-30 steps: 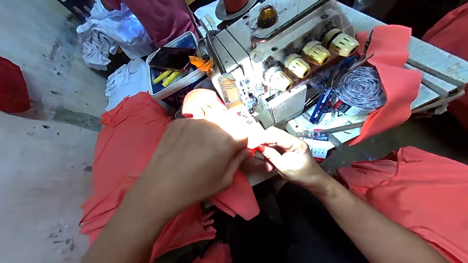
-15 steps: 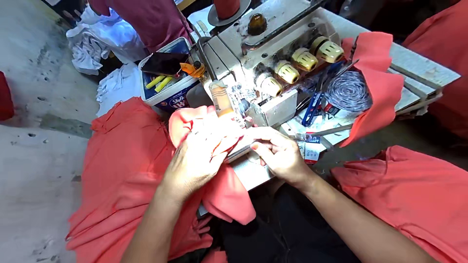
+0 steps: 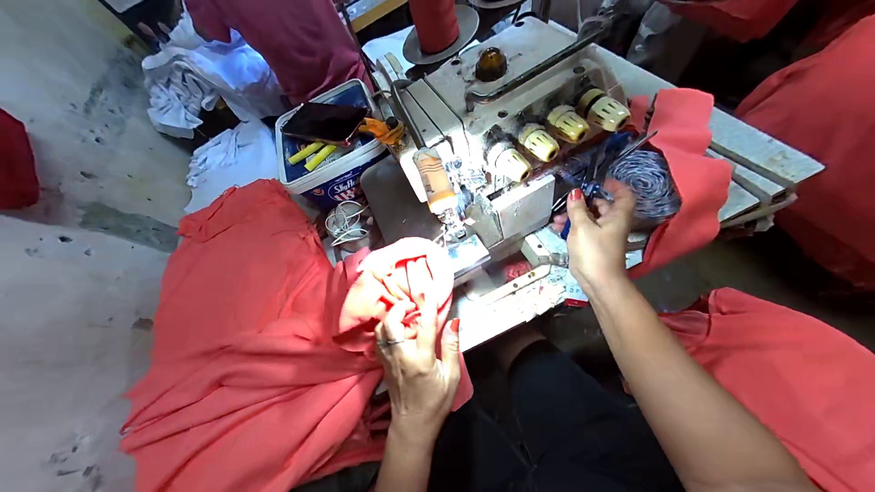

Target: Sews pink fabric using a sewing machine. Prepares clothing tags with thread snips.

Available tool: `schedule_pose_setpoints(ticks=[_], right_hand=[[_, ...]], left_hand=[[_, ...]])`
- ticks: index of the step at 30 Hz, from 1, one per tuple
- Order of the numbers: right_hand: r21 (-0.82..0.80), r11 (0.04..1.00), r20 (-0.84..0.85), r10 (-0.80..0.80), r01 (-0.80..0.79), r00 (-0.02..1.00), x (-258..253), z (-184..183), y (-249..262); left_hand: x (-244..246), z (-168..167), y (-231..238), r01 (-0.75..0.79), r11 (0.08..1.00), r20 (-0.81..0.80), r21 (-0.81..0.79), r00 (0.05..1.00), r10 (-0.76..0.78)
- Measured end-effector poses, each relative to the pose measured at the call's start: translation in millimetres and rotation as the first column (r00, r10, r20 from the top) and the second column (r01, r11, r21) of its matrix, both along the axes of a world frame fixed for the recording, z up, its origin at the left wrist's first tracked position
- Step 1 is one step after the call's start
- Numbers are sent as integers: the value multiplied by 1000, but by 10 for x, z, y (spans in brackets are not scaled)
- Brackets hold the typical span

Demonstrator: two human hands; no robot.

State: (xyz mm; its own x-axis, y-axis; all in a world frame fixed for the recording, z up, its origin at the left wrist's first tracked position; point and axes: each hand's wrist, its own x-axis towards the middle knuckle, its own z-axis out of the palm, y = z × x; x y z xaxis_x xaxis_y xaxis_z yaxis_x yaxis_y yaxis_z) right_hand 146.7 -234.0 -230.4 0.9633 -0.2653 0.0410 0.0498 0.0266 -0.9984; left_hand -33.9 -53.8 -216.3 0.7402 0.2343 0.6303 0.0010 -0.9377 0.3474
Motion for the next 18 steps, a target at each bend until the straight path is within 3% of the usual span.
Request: schedule_pose_setpoints(ticks=[3,6,8,11,14,18], right_hand=[[-30,997,-85,61,-64,994,-62,69,-62],[-224,961,-147,130,-161,981,-446,151,-121],[-509,831,45,285,-223,958,-751,150,-107],[-822,569,291,462,-29,838,-939,305,68],[-920,385,297,561,74,773,-919,524,251],[-960,280,184,603,11,776,-866,639,431]], left_hand=[[-39,-106,-58,0,1000,34,-27,999,0],[-40,-127,-65,11,998,53,-69,999,-7],[-18,-133,-70,18,995,74,-93,997,-11],[-10,-133,-84,10,994,104,-106,995,1],[0,-105,-76,20,991,123,-135,992,-3],[-8,-95,-41,66,978,152,-196,988,-37]])
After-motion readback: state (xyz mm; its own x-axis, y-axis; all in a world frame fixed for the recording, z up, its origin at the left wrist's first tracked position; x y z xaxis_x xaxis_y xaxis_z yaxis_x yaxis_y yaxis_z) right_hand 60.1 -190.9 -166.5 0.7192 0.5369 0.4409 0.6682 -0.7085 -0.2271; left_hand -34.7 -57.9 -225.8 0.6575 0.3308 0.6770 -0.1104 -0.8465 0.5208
